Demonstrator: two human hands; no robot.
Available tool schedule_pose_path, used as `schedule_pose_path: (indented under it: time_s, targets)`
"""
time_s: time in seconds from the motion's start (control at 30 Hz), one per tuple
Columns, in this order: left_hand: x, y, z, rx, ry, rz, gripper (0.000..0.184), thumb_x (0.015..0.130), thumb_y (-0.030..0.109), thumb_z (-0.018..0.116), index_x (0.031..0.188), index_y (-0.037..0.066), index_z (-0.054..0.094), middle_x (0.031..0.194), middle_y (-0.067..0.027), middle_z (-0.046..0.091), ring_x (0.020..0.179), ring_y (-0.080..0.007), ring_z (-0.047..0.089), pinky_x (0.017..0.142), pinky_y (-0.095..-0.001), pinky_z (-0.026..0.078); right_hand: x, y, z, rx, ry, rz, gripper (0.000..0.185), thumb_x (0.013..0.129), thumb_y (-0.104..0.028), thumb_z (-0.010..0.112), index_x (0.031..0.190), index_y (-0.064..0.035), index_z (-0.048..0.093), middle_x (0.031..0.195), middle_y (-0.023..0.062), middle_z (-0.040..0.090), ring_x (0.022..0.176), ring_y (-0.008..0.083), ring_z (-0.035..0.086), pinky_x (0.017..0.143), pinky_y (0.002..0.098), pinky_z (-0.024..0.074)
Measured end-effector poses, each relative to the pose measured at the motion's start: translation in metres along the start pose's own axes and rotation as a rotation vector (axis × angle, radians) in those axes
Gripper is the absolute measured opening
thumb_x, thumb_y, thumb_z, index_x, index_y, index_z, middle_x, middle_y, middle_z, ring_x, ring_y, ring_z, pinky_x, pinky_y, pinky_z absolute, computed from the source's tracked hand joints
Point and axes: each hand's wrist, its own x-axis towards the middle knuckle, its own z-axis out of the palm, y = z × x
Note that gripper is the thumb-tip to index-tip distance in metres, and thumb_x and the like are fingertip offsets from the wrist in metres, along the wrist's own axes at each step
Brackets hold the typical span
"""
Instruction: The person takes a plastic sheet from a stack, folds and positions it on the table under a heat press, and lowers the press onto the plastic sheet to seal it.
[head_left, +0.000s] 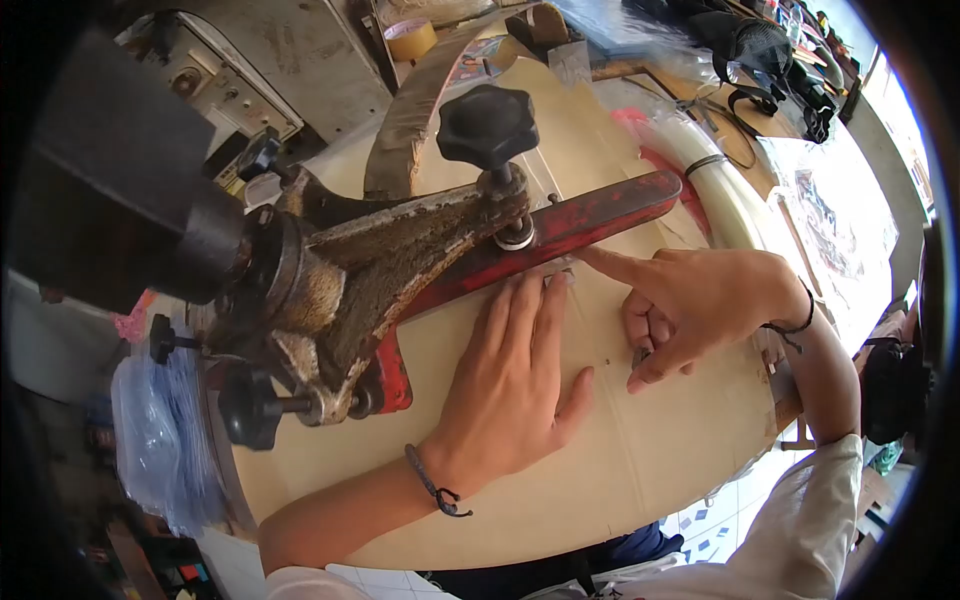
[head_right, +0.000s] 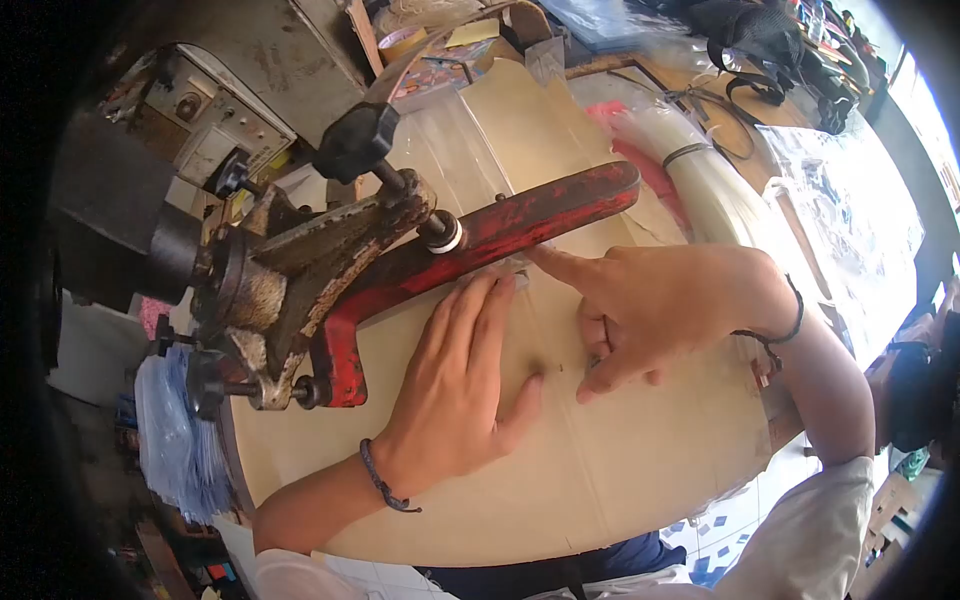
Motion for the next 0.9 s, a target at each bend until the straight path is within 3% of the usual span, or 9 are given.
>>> schedule_pose_path:
  time_s: [0.03, 0.23, 0.43, 0.53, 0.9]
  targets:
    - [0.000, 0.000, 0.000, -0.006, -0.004, -0.003, 0.079, 0.091, 0.027, 0.066, 0.147, -0.018, 0.033, 0.142, -0.0376, 0.040, 0.132, -0.0496, 0.043, 0.114, -0.0524, 0.038, 0.002, 0.002, 0.000, -0.012, 0.002, -0.028, 0.113, 0.085, -0.026, 0.079, 0.156, 0.0150, 0.001, 0.088, 0.0124, 0.077, 0.063, 0.0216, 0.073, 0.060, 0.0304, 0.0570]
    - [-0.001, 0.000, 0.002, -0.037, 0.019, -0.010, 0.080, 0.091, 0.027, 0.066, 0.148, -0.018, 0.032, 0.142, -0.0378, 0.040, 0.131, -0.0493, 0.045, 0.113, -0.0518, 0.040, 0.002, 0.009, 0.004, -0.111, 0.032, -0.131, 0.109, 0.086, -0.027, 0.079, 0.157, 0.0138, 0.005, 0.088, 0.0114, 0.077, 0.061, 0.0208, 0.072, 0.063, 0.0302, 0.0575]
    - [0.000, 0.001, 0.002, -0.116, 0.031, -0.020, 0.083, 0.089, 0.022, 0.067, 0.149, -0.019, 0.027, 0.142, -0.0384, 0.040, 0.132, -0.0510, 0.044, 0.113, -0.0522, 0.039, -0.002, 0.003, 0.003, -0.068, 0.028, -0.075, 0.109, 0.085, -0.025, 0.078, 0.158, 0.0116, 0.006, 0.086, 0.0108, 0.076, 0.060, 0.0205, 0.072, 0.060, 0.0302, 0.0569]
    - [-0.001, -0.005, 0.009, -0.117, 0.059, 0.031, 0.091, 0.086, 0.020, 0.069, 0.155, -0.013, 0.020, 0.146, -0.0351, 0.038, 0.136, -0.0500, 0.040, 0.114, -0.0566, 0.035, -0.005, 0.000, 0.005, -0.043, 0.040, -0.020, 0.108, 0.085, -0.025, 0.078, 0.159, 0.0109, 0.007, 0.085, 0.0107, 0.076, 0.059, 0.0206, 0.072, 0.058, 0.0304, 0.0563]
    - [-0.001, -0.003, 0.007, -0.081, 0.011, -0.061, 0.093, 0.087, 0.022, 0.069, 0.156, -0.013, 0.018, 0.147, -0.0360, 0.036, 0.135, -0.0516, 0.038, 0.115, -0.0565, 0.034, -0.003, 0.007, 0.007, -0.086, 0.033, -0.097, 0.105, 0.085, -0.025, 0.077, 0.155, 0.0166, 0.011, 0.085, 0.0118, 0.075, 0.059, 0.0215, 0.071, 0.057, 0.0317, 0.0553]
